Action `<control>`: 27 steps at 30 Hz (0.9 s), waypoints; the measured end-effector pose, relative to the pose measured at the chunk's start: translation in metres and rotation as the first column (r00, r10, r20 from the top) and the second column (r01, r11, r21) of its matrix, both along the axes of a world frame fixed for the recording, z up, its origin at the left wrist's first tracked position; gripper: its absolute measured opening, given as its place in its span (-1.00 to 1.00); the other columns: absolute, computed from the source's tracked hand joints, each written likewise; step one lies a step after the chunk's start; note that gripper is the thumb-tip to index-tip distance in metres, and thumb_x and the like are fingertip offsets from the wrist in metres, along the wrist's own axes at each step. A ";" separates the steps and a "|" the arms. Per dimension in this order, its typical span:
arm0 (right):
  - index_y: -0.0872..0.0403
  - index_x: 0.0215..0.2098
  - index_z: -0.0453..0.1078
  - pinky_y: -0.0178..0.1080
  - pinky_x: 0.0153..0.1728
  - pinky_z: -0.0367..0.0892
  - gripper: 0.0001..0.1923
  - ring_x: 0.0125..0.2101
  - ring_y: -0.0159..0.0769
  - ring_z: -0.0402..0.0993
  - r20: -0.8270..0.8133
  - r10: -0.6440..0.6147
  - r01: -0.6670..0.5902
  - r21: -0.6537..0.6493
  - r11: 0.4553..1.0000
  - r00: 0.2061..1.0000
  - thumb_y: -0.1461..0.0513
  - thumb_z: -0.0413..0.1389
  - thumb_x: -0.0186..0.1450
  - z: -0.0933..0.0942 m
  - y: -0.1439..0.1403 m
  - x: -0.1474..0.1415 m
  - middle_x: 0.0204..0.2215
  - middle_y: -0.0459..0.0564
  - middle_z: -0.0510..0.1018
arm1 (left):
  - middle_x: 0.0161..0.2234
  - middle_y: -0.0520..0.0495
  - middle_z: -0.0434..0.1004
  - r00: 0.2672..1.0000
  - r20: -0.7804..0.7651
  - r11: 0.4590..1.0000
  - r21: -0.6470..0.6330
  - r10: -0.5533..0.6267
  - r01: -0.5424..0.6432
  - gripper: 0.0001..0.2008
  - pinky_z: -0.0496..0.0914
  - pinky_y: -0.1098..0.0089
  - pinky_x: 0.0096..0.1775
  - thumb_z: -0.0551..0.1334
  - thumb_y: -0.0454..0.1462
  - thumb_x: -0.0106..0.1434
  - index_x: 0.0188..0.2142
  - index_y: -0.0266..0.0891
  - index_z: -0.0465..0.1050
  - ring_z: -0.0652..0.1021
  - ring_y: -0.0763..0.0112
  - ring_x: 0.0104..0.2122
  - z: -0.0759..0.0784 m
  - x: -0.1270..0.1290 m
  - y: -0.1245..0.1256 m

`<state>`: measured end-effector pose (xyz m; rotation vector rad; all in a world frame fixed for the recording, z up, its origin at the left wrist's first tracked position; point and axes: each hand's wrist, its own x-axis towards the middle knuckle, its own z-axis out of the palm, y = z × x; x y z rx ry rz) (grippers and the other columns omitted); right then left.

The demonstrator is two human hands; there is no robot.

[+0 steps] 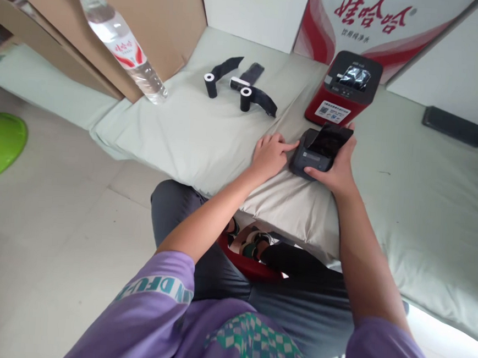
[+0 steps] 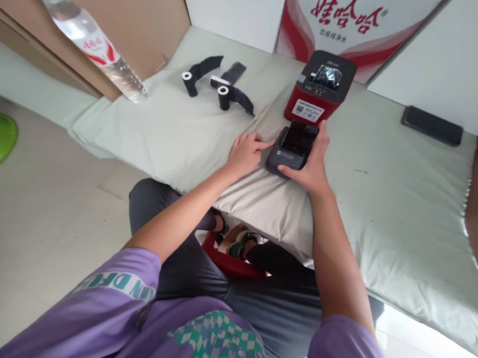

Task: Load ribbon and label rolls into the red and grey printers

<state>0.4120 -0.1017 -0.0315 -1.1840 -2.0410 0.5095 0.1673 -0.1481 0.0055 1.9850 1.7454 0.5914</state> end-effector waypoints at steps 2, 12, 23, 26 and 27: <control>-0.09 0.64 -0.45 0.47 0.59 -0.26 0.73 0.61 0.44 -0.28 0.000 -0.014 0.014 0.018 1.000 1.000 -0.49 0.37 -0.17 -0.002 0.001 0.000 0.61 0.19 -0.18 | 0.16 -0.08 0.54 1.000 -0.007 1.000 0.025 -0.005 0.005 -0.40 0.27 0.13 0.35 0.01 -0.40 0.50 0.33 0.17 0.53 0.46 0.16 0.22 -0.001 0.000 -0.001; -0.06 0.64 -0.47 0.48 0.57 -0.25 0.72 0.60 0.44 -0.21 -0.021 -0.008 0.009 0.046 0.999 1.000 -0.49 0.36 -0.14 -0.006 0.004 -0.003 0.57 0.26 -0.13 | 0.29 -0.01 0.51 0.999 0.045 0.999 0.044 -0.018 0.016 -0.41 0.22 0.18 0.41 -0.03 -0.33 0.53 0.41 0.19 0.42 0.46 0.27 0.29 0.001 -0.002 0.000; -0.02 0.65 -0.41 0.41 0.60 -0.25 0.72 0.61 0.38 -0.23 -0.010 -0.006 0.007 0.064 0.998 1.000 -0.46 0.39 -0.15 -0.009 0.007 0.003 0.59 0.26 -0.15 | 0.19 -0.03 0.56 0.998 0.040 0.999 -0.001 0.049 -0.049 -0.42 0.22 0.13 0.41 0.00 -0.38 0.50 0.26 0.18 0.59 0.45 0.19 0.25 0.001 0.003 0.006; 0.05 0.65 -0.42 0.41 0.59 -0.26 0.73 0.61 0.38 -0.22 -0.005 -0.018 0.018 0.070 0.997 1.000 -0.43 0.40 -0.14 -0.011 0.006 0.003 0.58 0.31 -0.13 | 0.17 -0.02 0.56 0.999 0.016 0.999 0.034 0.028 -0.028 -0.43 0.22 0.14 0.40 0.02 -0.38 0.49 0.27 0.19 0.58 0.46 0.21 0.22 0.000 0.002 0.005; 0.07 0.65 -0.42 0.42 0.59 -0.26 0.74 0.61 0.39 -0.22 -0.008 -0.022 0.022 0.069 0.997 1.000 -0.42 0.41 -0.14 -0.011 0.006 0.003 0.58 0.33 -0.13 | 0.17 -0.02 0.55 1.000 0.011 0.999 0.044 0.019 -0.020 -0.43 0.21 0.14 0.40 0.02 -0.38 0.49 0.28 0.19 0.57 0.46 0.21 0.22 0.000 0.002 0.005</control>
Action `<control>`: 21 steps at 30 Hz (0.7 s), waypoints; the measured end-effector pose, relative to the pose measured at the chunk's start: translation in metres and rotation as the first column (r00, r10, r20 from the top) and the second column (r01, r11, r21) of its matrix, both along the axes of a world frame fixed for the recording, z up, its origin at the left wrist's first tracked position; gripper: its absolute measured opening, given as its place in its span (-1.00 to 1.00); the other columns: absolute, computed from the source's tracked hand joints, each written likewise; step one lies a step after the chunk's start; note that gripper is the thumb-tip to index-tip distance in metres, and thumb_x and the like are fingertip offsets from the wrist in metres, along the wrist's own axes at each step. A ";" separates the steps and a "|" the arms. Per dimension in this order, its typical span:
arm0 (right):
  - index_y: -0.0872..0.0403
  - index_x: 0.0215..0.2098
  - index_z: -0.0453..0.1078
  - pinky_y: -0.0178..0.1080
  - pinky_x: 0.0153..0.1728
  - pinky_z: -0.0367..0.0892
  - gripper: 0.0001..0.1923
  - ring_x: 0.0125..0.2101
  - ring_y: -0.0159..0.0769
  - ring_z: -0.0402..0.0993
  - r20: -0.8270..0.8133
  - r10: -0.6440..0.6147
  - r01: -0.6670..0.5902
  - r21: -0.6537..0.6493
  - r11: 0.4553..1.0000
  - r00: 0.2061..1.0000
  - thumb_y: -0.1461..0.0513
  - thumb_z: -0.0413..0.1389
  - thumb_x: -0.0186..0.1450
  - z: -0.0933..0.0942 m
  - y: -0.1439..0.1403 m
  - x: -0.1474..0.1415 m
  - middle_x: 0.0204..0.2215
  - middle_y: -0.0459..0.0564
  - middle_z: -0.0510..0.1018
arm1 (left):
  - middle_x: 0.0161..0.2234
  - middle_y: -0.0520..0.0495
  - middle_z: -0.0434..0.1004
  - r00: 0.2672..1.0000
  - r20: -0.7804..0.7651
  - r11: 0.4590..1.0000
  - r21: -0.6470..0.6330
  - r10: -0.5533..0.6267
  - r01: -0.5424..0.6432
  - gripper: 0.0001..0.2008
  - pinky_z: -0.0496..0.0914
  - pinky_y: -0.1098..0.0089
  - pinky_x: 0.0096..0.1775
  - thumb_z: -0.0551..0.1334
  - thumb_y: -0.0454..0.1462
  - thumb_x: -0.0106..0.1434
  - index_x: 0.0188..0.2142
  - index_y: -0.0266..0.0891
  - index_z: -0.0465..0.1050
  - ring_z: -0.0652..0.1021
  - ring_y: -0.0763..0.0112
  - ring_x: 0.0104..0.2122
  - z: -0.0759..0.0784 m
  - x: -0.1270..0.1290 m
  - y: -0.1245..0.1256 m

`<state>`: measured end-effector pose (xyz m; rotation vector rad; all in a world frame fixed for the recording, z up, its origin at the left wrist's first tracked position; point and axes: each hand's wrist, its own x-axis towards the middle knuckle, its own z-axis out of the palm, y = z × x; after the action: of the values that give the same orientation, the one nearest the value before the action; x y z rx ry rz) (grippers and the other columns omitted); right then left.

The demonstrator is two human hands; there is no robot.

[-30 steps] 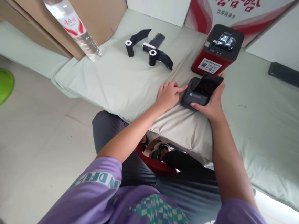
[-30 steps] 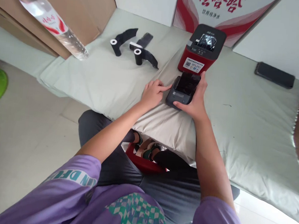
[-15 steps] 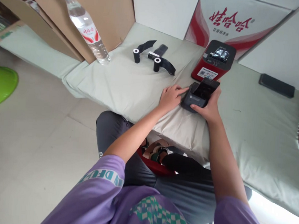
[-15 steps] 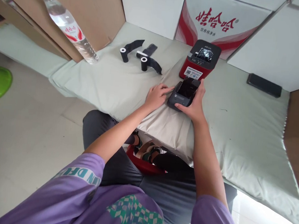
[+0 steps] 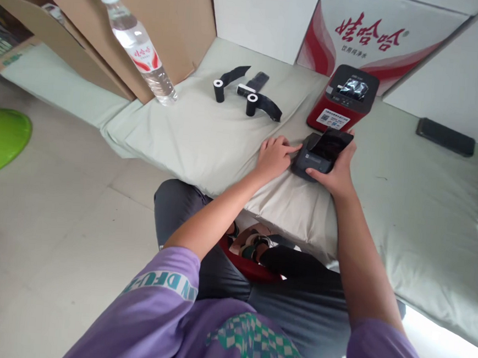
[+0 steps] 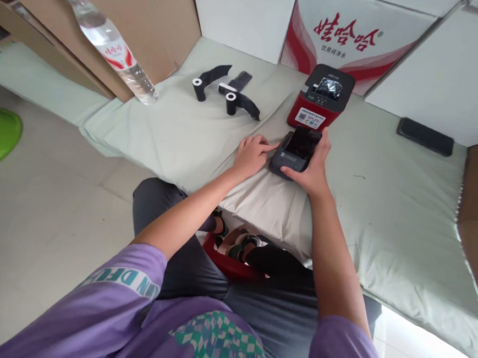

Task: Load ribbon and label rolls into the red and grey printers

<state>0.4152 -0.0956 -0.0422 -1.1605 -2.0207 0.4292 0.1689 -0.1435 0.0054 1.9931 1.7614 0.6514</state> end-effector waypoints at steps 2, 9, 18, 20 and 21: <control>0.10 0.65 -0.43 0.44 0.58 -0.25 0.75 0.60 0.40 -0.23 -0.005 -0.005 0.005 -0.002 1.000 1.000 -0.42 0.42 -0.14 0.000 0.000 0.000 0.58 0.34 -0.14 | 0.20 -0.01 0.54 1.000 0.006 1.000 0.007 -0.006 0.006 -0.44 0.20 0.14 0.41 0.04 -0.36 0.50 0.30 0.20 0.54 0.45 0.23 0.25 0.000 -0.001 0.000; 0.04 0.64 -0.42 0.40 0.59 -0.29 0.73 0.61 0.35 -0.23 -0.002 0.009 -0.009 -0.003 1.000 1.000 -0.45 0.40 -0.14 0.001 0.000 -0.001 0.58 0.33 -0.14 | 0.25 0.00 0.54 0.997 0.069 0.999 0.016 -0.040 0.039 -0.40 0.18 0.13 0.40 0.04 -0.37 0.46 0.36 0.18 0.46 0.47 0.27 0.27 0.000 -0.002 0.000; -0.02 0.63 -0.34 0.45 0.57 -0.22 0.71 0.61 0.38 -0.26 0.007 -0.002 0.002 -0.040 0.999 1.000 -0.41 0.43 -0.18 0.006 -0.001 -0.001 0.59 0.26 -0.16 | 0.16 -0.04 0.57 0.998 0.054 0.999 -0.016 -0.041 0.042 -0.40 0.20 0.13 0.39 0.04 -0.42 0.44 0.28 0.16 0.57 0.47 0.21 0.23 -0.001 0.001 0.002; -0.03 0.63 -0.33 0.44 0.57 -0.23 0.71 0.61 0.37 -0.27 0.011 -0.014 0.014 -0.044 0.999 1.000 -0.41 0.44 -0.20 0.007 -0.002 -0.002 0.59 0.25 -0.16 | 0.14 -0.07 0.56 0.999 0.027 0.999 -0.015 -0.027 0.028 -0.41 0.20 0.12 0.39 0.04 -0.41 0.45 0.27 0.13 0.58 0.47 0.18 0.21 -0.001 0.002 0.002; -0.02 0.63 -0.34 0.44 0.58 -0.24 0.71 0.61 0.37 -0.27 0.010 -0.018 0.018 -0.044 0.999 1.000 -0.42 0.43 -0.20 0.007 -0.002 -0.003 0.58 0.27 -0.15 | 0.13 -0.08 0.56 1.000 0.016 1.000 -0.009 -0.024 0.024 -0.42 0.21 0.13 0.38 0.04 -0.41 0.45 0.27 0.11 0.58 0.47 0.18 0.20 -0.001 0.002 0.002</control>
<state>0.4124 -0.0976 -0.0353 -1.2087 -2.0166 0.4624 0.1707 -0.1416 0.0044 1.9943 1.7253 0.6481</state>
